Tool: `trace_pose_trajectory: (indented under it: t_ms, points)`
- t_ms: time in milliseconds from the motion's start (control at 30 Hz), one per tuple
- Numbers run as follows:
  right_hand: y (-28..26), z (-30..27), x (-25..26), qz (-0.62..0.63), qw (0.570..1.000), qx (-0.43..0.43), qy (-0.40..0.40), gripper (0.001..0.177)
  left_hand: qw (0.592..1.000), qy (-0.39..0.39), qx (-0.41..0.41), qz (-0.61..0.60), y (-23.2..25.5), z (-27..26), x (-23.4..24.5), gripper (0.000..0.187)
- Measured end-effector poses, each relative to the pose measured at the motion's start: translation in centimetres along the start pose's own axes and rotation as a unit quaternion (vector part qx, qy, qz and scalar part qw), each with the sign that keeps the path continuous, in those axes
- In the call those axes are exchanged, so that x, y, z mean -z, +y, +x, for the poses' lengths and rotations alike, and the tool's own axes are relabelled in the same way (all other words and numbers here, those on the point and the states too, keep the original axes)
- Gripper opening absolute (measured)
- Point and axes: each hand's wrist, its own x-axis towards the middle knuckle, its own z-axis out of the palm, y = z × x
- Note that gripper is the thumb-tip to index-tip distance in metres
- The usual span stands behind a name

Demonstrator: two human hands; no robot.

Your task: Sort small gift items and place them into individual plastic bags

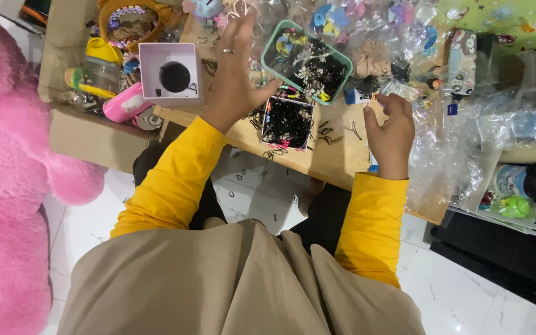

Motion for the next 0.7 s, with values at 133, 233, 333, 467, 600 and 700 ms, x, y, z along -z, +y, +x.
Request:
trace_pose_trajectory:
  t_ms: [133,233,333,467,600,700]
  points:
    - [1.0,-1.8,0.9,-0.039,0.998,-0.046,-0.034,0.039,0.998,-0.037,0.057,0.013,1.3,-0.7,-0.7,0.12]
    - [2.4,-3.6,0.9,-0.051,0.996,-0.038,-0.063,0.041,0.999,-0.031,0.031,-0.02,2.7,-1.0,-0.6,0.116]
    - [3.5,-5.7,1.2,-0.066,0.985,-0.013,-0.156,0.049,0.998,-0.021,0.023,-0.062,4.3,-1.0,-0.9,0.112]
    - [3.7,-7.8,1.7,-0.087,0.952,-0.046,-0.289,0.06,0.998,-0.011,-0.015,-0.054,5.1,-1.0,-3.8,0.12]
    - [5.7,-9.7,1.1,-0.091,0.956,-0.009,-0.278,0.061,0.998,-0.065,0.003,0.003,6.2,-1.7,-7.2,0.126]
    - [5.7,-10.1,1.6,-0.068,0.96,0.018,-0.27,0.06,0.996,-0.093,0.006,0.014,8.2,-1.6,-8.2,0.123]
